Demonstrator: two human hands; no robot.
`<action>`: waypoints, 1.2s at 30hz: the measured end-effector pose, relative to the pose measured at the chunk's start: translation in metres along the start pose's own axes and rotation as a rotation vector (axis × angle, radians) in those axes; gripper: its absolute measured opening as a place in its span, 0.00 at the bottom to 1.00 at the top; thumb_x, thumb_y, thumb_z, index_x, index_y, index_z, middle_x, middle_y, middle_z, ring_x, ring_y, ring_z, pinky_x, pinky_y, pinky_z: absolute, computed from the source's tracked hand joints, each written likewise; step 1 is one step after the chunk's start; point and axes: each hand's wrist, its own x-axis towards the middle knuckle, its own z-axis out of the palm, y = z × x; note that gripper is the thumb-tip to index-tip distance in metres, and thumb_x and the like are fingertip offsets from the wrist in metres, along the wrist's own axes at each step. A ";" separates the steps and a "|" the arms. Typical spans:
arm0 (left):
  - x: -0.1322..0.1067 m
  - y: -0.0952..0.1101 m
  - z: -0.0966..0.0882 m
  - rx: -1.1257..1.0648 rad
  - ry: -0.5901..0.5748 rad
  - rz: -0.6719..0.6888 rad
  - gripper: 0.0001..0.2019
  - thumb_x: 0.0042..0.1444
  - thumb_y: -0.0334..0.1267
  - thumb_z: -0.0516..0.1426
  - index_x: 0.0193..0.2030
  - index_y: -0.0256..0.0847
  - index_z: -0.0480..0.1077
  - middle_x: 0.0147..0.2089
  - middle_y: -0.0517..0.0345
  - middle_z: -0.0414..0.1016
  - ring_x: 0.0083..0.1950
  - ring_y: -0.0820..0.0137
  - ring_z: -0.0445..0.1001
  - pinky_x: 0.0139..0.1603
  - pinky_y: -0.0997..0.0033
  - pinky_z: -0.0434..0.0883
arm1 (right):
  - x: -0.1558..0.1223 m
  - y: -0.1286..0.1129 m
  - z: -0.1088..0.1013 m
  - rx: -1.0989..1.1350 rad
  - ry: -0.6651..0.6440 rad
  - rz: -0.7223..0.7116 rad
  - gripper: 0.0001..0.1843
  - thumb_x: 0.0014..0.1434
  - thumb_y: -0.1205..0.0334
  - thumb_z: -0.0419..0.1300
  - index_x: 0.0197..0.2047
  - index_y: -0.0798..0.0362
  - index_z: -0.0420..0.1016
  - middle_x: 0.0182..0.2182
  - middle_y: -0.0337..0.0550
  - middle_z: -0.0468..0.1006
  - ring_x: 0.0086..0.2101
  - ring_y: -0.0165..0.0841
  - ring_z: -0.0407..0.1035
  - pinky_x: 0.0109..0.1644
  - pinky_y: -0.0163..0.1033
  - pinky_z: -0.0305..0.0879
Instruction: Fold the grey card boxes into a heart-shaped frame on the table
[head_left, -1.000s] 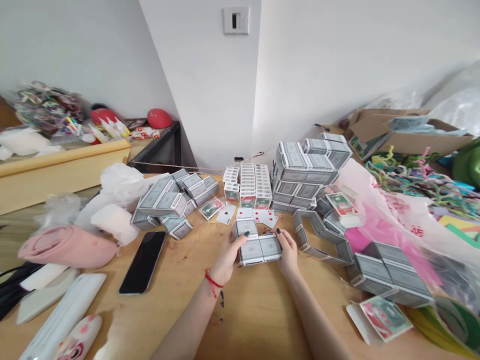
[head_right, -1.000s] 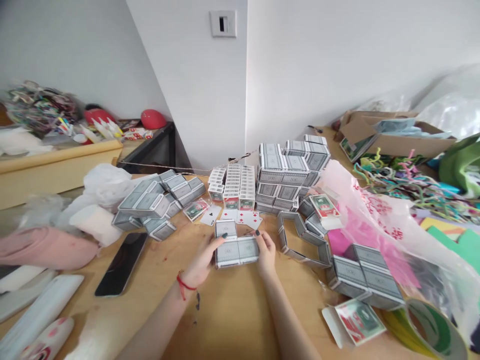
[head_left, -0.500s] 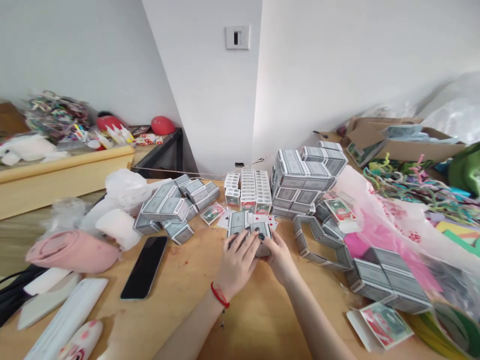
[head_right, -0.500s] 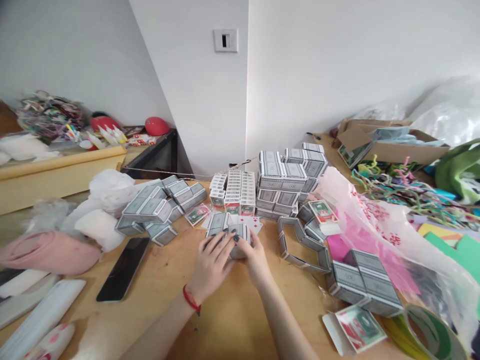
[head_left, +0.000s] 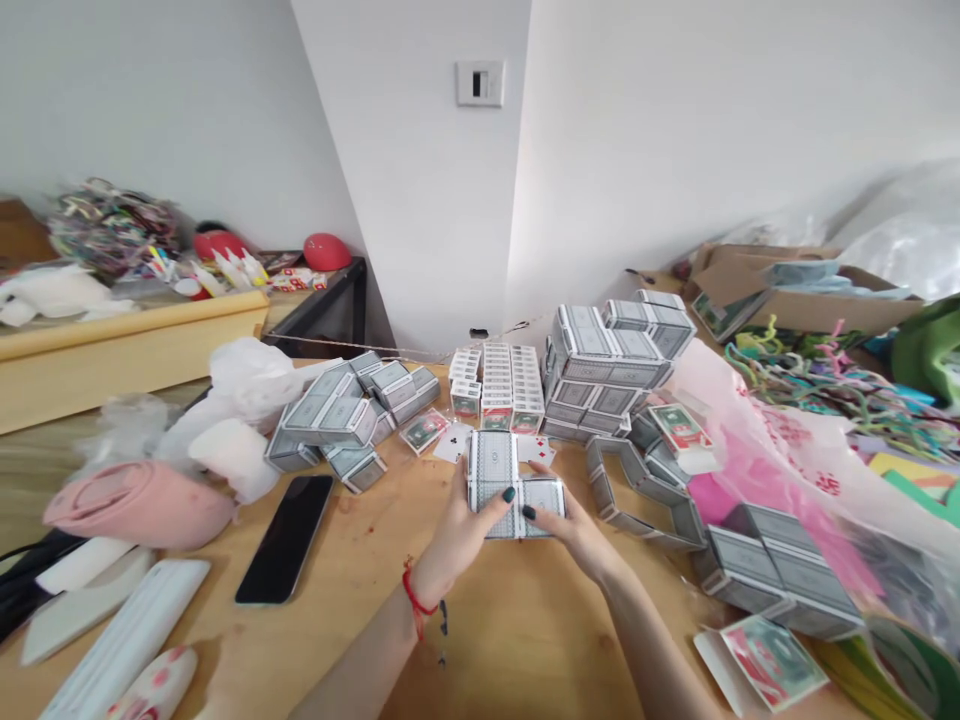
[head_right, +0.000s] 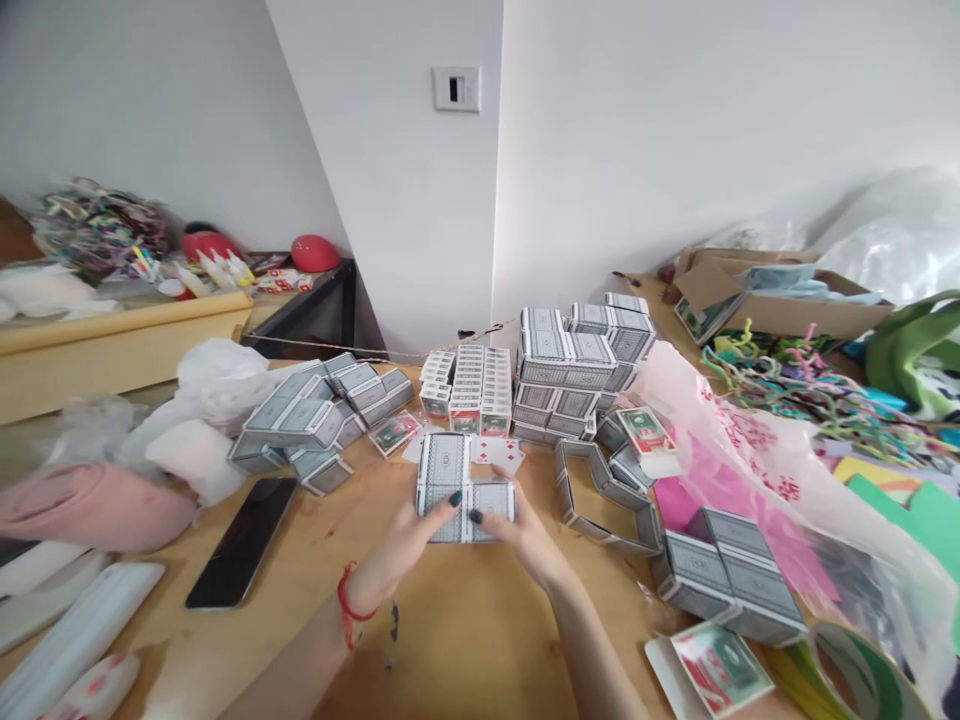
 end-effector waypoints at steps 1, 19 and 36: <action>0.000 0.000 0.002 0.049 0.057 0.057 0.35 0.52 0.46 0.56 0.64 0.44 0.44 0.63 0.48 0.57 0.62 0.61 0.59 0.59 0.60 0.61 | 0.000 -0.003 0.002 0.021 -0.019 0.027 0.41 0.44 0.54 0.66 0.58 0.47 0.53 0.48 0.45 0.70 0.44 0.40 0.67 0.43 0.46 0.66; 0.006 0.014 -0.031 0.200 0.052 0.112 0.17 0.49 0.41 0.57 0.47 0.43 0.62 0.48 0.55 0.68 0.49 0.66 0.68 0.49 0.66 0.67 | -0.006 0.001 0.009 -0.140 -0.137 0.019 0.39 0.44 0.53 0.66 0.57 0.45 0.54 0.36 0.39 0.71 0.37 0.36 0.66 0.42 0.41 0.63; -0.005 0.012 -0.052 0.420 -0.232 0.081 0.26 0.41 0.37 0.63 0.48 0.43 0.61 0.50 0.53 0.67 0.51 0.64 0.67 0.52 0.64 0.65 | -0.020 -0.008 0.001 -0.589 -0.187 -0.176 0.28 0.47 0.54 0.63 0.50 0.48 0.60 0.39 0.42 0.70 0.38 0.36 0.66 0.41 0.39 0.63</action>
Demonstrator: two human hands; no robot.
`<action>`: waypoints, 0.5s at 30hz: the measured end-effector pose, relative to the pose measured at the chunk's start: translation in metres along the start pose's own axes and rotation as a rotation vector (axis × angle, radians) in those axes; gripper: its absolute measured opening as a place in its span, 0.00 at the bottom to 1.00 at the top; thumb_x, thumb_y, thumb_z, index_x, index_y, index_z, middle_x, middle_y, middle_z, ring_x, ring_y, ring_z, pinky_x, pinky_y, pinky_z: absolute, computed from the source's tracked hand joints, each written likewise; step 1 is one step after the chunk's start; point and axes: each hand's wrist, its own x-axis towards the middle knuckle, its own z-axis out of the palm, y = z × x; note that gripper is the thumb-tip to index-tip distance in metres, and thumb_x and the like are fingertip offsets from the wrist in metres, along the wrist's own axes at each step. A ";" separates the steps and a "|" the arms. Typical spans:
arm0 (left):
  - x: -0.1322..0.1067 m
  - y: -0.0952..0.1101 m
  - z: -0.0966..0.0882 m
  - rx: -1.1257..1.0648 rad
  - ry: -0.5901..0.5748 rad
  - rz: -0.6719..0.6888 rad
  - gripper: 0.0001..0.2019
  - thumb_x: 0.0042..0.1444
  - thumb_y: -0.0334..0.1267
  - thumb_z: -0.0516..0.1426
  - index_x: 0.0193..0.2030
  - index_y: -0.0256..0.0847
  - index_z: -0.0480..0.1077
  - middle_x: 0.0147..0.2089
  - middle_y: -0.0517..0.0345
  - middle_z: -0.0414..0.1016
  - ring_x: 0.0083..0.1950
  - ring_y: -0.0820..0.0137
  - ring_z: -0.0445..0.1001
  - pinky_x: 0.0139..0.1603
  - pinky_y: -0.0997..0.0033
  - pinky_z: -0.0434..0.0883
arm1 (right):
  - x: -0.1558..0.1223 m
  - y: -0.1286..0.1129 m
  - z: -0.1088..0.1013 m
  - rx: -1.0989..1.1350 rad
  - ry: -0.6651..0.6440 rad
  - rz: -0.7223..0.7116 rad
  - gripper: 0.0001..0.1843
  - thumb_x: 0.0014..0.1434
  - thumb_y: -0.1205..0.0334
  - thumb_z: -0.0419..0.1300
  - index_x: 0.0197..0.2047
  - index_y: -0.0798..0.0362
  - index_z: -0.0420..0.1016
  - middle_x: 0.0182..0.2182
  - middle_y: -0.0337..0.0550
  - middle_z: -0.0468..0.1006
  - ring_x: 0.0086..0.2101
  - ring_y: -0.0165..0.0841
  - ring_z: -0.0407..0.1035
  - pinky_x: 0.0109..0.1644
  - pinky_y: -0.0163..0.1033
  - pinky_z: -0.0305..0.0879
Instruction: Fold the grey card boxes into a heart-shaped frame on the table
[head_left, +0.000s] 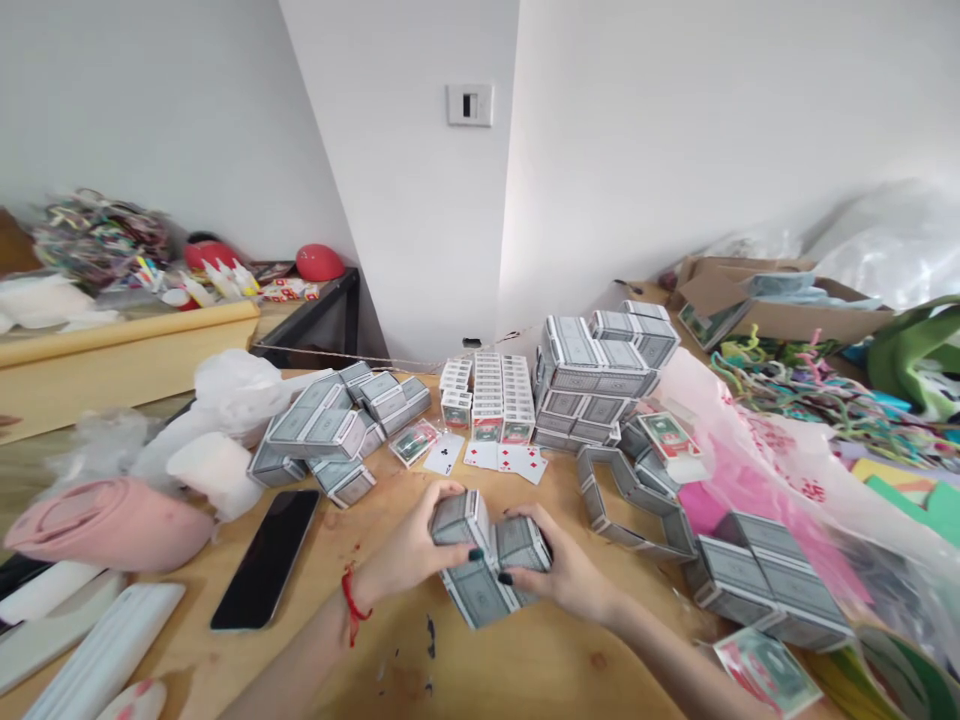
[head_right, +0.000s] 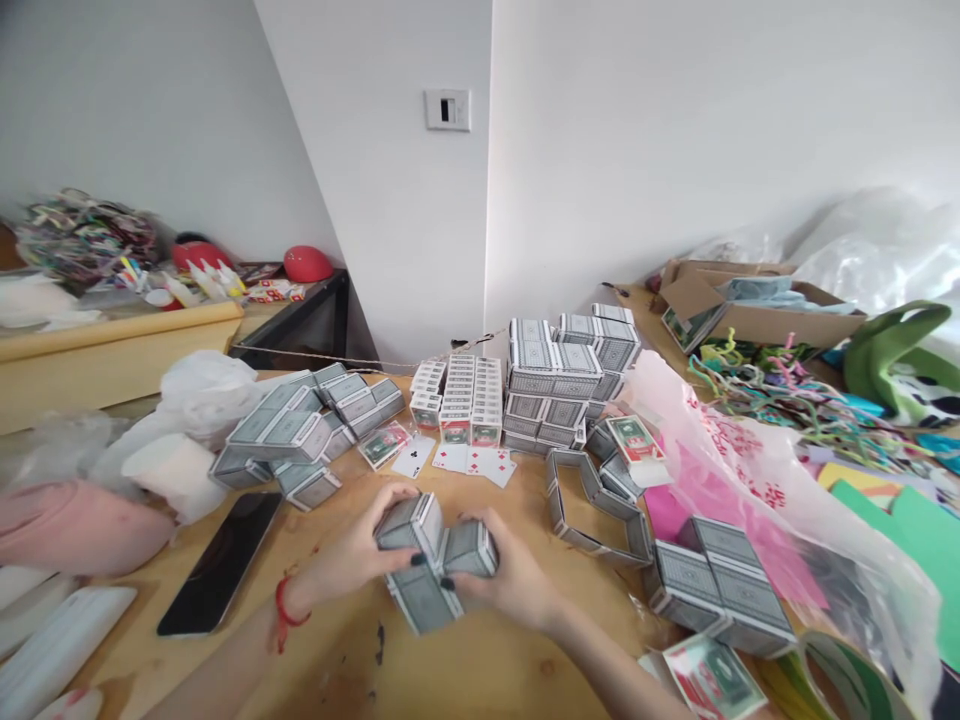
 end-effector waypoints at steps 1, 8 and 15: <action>0.000 0.002 -0.004 0.083 -0.069 0.024 0.32 0.38 0.35 0.64 0.53 0.45 0.59 0.54 0.52 0.64 0.55 0.62 0.65 0.55 0.62 0.63 | 0.001 -0.003 -0.004 -0.110 0.013 -0.046 0.31 0.45 0.56 0.64 0.52 0.47 0.60 0.43 0.43 0.69 0.42 0.38 0.65 0.46 0.42 0.62; 0.003 -0.009 0.012 0.305 -0.056 0.185 0.39 0.38 0.36 0.63 0.59 0.44 0.54 0.58 0.46 0.60 0.58 0.56 0.61 0.57 0.55 0.62 | 0.010 -0.009 -0.018 -0.544 0.006 -0.240 0.46 0.44 0.53 0.64 0.63 0.52 0.49 0.52 0.55 0.65 0.52 0.48 0.59 0.54 0.52 0.56; -0.001 -0.027 0.026 0.335 -0.042 0.213 0.41 0.41 0.40 0.63 0.60 0.43 0.45 0.57 0.45 0.57 0.55 0.58 0.62 0.53 0.55 0.64 | 0.012 -0.008 -0.009 -0.686 0.030 -0.384 0.43 0.47 0.51 0.62 0.60 0.58 0.48 0.50 0.59 0.64 0.50 0.48 0.59 0.51 0.55 0.59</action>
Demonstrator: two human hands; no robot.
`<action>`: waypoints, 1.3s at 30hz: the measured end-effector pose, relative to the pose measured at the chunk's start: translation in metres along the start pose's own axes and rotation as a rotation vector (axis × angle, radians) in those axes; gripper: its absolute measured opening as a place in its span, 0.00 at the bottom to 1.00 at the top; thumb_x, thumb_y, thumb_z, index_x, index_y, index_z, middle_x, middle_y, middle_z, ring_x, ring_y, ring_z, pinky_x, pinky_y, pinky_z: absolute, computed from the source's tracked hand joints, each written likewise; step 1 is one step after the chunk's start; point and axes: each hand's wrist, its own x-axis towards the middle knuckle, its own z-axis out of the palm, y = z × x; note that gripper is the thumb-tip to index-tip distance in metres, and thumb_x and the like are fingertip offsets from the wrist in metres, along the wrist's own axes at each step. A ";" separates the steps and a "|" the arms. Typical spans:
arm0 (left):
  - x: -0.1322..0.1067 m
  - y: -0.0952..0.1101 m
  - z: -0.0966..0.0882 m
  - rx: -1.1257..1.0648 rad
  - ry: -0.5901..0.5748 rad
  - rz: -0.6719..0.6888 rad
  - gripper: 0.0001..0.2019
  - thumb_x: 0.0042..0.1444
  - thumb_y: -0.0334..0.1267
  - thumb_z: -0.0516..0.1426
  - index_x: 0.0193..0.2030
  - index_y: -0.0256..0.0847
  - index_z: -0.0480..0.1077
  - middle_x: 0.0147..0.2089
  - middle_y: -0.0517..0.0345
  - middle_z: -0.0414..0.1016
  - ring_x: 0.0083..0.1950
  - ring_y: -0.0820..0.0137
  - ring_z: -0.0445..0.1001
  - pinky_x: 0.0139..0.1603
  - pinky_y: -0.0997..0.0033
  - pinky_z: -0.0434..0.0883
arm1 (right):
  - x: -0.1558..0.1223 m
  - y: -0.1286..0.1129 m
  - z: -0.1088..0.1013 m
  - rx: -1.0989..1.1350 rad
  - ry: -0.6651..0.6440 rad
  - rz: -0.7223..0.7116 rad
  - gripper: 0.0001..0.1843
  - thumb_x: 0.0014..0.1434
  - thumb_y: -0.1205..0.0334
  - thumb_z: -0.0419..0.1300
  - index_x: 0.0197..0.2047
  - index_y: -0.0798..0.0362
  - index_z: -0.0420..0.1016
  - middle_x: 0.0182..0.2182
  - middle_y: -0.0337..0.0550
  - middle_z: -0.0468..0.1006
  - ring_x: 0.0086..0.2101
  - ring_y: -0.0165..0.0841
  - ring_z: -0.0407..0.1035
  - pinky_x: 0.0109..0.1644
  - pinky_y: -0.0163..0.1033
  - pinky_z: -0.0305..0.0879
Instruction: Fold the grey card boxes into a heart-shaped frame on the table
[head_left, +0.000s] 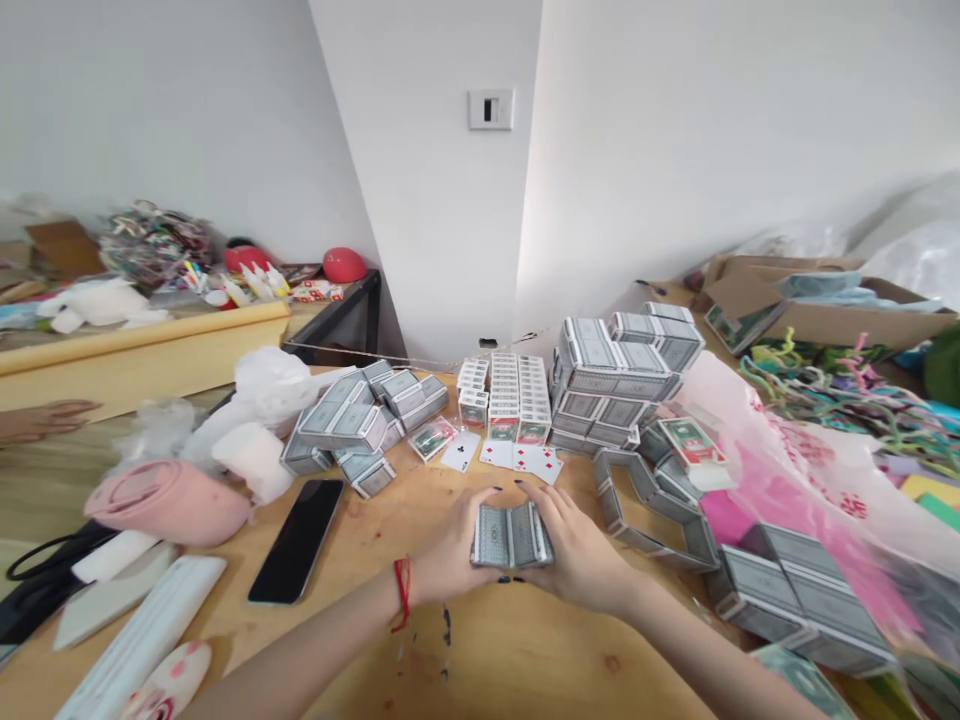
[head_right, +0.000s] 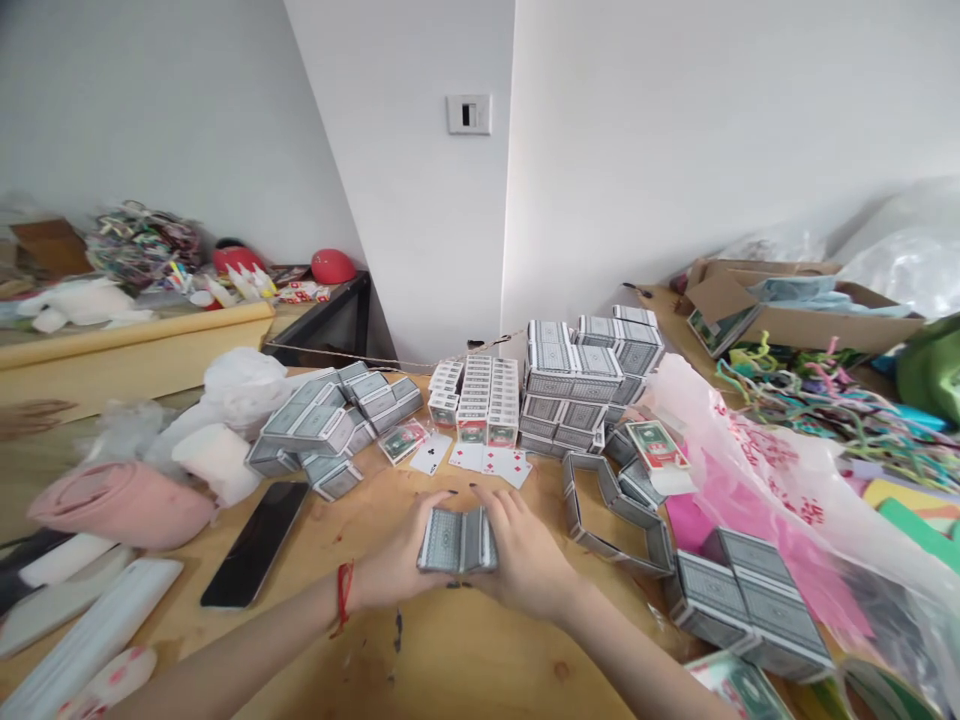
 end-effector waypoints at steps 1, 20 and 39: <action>0.000 0.000 0.000 0.005 -0.013 -0.012 0.40 0.42 0.40 0.63 0.59 0.43 0.46 0.55 0.46 0.58 0.54 0.59 0.63 0.52 0.56 0.65 | 0.000 -0.001 0.000 -0.006 0.001 -0.001 0.41 0.48 0.51 0.62 0.59 0.58 0.49 0.49 0.58 0.64 0.49 0.48 0.60 0.50 0.54 0.60; 0.020 0.025 -0.019 0.427 -0.216 0.028 0.22 0.45 0.45 0.59 0.48 0.47 0.63 0.44 0.56 0.63 0.41 0.65 0.69 0.40 0.67 0.68 | 0.003 0.019 -0.019 -0.127 -0.218 -0.079 0.27 0.51 0.42 0.56 0.49 0.50 0.62 0.43 0.48 0.65 0.40 0.38 0.66 0.42 0.42 0.65; 0.098 0.032 -0.062 0.879 -0.112 0.259 0.18 0.51 0.45 0.56 0.47 0.42 0.60 0.46 0.51 0.59 0.45 0.62 0.67 0.42 0.63 0.67 | 0.058 0.063 -0.041 -0.538 0.037 -0.122 0.23 0.57 0.48 0.52 0.48 0.56 0.61 0.43 0.54 0.60 0.44 0.43 0.62 0.38 0.45 0.67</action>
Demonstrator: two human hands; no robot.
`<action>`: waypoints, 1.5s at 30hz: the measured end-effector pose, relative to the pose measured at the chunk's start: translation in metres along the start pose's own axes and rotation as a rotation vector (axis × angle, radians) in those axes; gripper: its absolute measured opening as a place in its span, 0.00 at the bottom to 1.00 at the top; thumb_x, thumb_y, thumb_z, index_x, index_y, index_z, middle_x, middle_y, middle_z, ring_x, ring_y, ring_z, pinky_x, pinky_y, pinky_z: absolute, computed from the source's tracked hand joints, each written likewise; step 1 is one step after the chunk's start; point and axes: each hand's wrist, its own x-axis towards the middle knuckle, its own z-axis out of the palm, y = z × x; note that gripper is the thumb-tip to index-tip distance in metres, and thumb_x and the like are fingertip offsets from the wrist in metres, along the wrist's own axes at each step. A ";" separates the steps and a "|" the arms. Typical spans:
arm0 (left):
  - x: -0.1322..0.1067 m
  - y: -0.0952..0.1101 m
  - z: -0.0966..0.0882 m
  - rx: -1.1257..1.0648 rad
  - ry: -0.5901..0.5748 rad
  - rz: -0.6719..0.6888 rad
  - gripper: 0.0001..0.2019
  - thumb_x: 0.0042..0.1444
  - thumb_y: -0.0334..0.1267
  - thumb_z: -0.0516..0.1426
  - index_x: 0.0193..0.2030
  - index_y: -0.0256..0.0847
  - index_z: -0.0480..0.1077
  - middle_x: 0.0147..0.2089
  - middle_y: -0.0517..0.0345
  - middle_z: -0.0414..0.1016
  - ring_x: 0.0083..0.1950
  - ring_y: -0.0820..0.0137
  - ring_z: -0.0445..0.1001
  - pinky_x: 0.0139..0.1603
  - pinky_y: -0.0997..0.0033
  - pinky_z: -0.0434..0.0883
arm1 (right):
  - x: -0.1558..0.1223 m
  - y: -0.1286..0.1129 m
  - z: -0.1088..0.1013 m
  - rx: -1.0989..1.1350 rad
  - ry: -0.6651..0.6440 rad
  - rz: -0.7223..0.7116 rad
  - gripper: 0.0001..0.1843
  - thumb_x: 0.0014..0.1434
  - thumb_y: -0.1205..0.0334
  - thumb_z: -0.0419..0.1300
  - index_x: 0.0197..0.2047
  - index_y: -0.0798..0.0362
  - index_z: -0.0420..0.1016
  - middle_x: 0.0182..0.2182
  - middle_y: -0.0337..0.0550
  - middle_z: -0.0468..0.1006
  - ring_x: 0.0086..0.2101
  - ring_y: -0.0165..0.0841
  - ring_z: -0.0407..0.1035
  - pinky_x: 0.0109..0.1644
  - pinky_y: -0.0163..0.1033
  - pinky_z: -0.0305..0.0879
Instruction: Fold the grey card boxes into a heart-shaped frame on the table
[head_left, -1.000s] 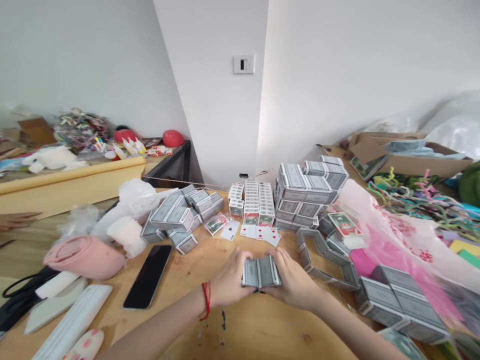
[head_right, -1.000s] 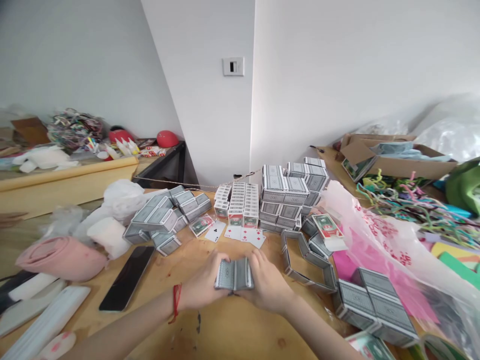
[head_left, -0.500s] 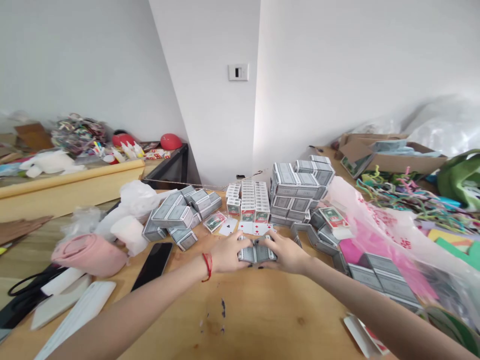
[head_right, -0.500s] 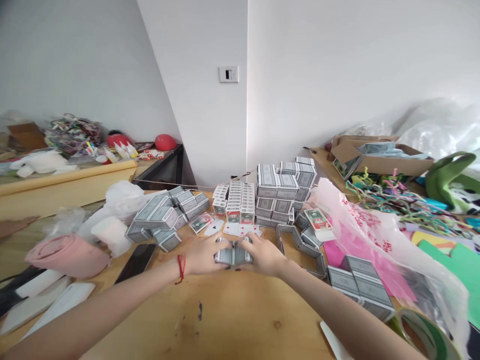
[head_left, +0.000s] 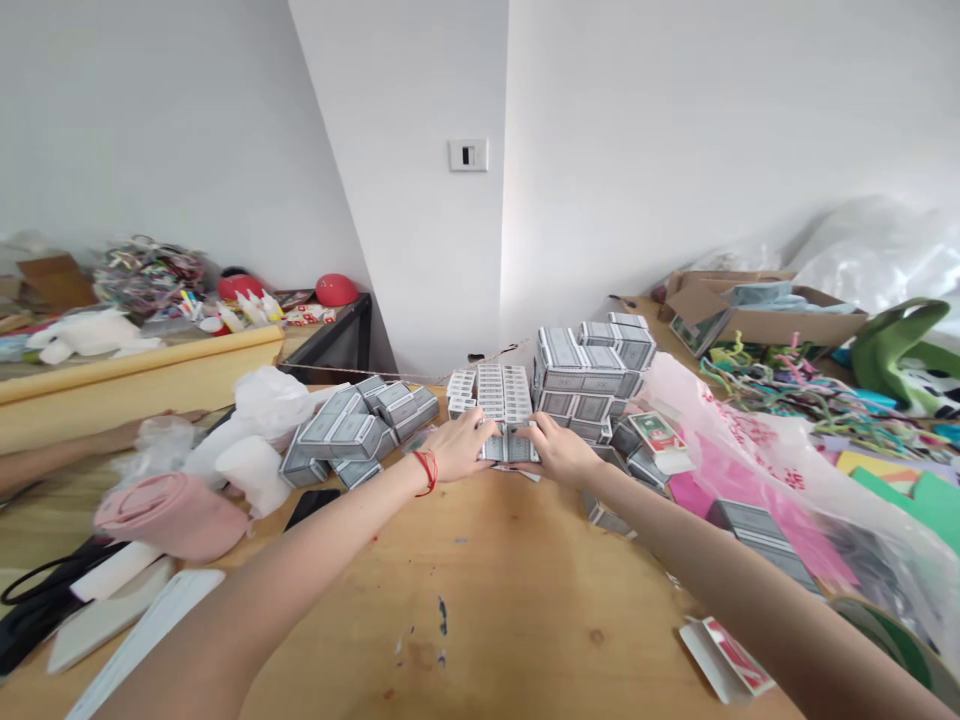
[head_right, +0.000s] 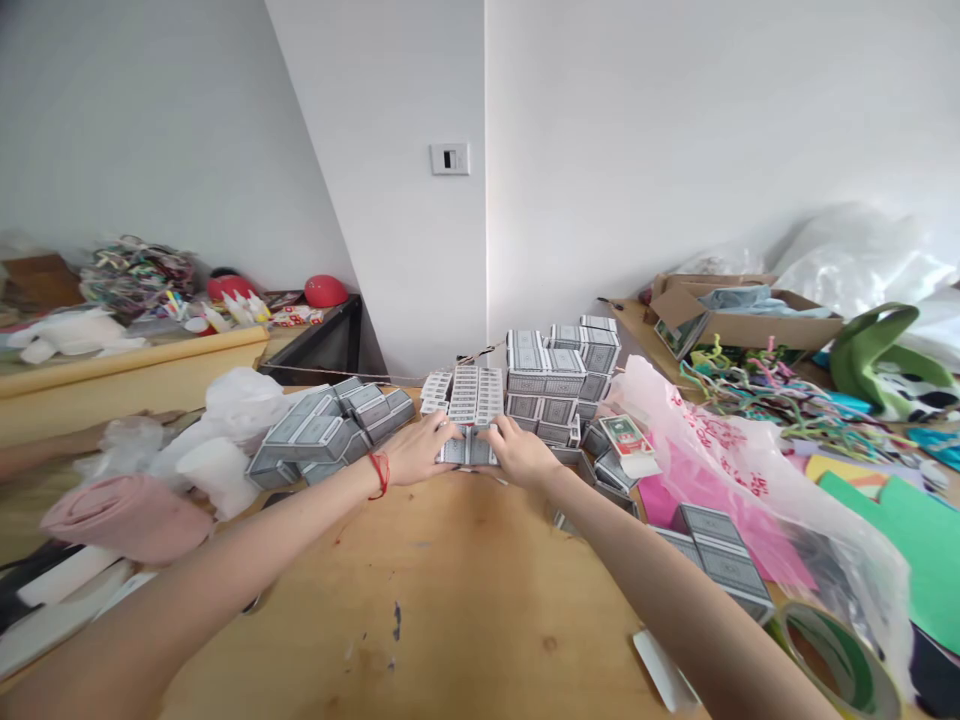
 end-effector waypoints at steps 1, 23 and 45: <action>0.001 -0.001 0.001 0.001 -0.001 0.000 0.18 0.51 0.45 0.56 0.47 0.42 0.60 0.46 0.51 0.59 0.45 0.62 0.67 0.42 0.63 0.67 | 0.001 0.001 0.000 -0.006 0.006 -0.005 0.23 0.57 0.48 0.52 0.48 0.56 0.61 0.43 0.54 0.60 0.44 0.43 0.62 0.38 0.45 0.67; -0.005 -0.003 0.030 -0.125 -0.092 0.003 0.20 0.48 0.42 0.59 0.46 0.41 0.59 0.46 0.52 0.59 0.49 0.61 0.66 0.46 0.64 0.66 | -0.006 -0.004 0.029 0.202 -0.125 0.017 0.24 0.54 0.50 0.56 0.48 0.58 0.60 0.43 0.53 0.60 0.43 0.41 0.63 0.43 0.48 0.65; 0.002 0.000 0.029 -0.127 -0.089 0.018 0.17 0.49 0.41 0.57 0.44 0.40 0.59 0.46 0.50 0.59 0.49 0.58 0.65 0.47 0.59 0.66 | -0.004 -0.008 0.024 0.194 -0.103 0.014 0.24 0.54 0.51 0.57 0.47 0.59 0.60 0.43 0.54 0.61 0.43 0.43 0.63 0.44 0.50 0.65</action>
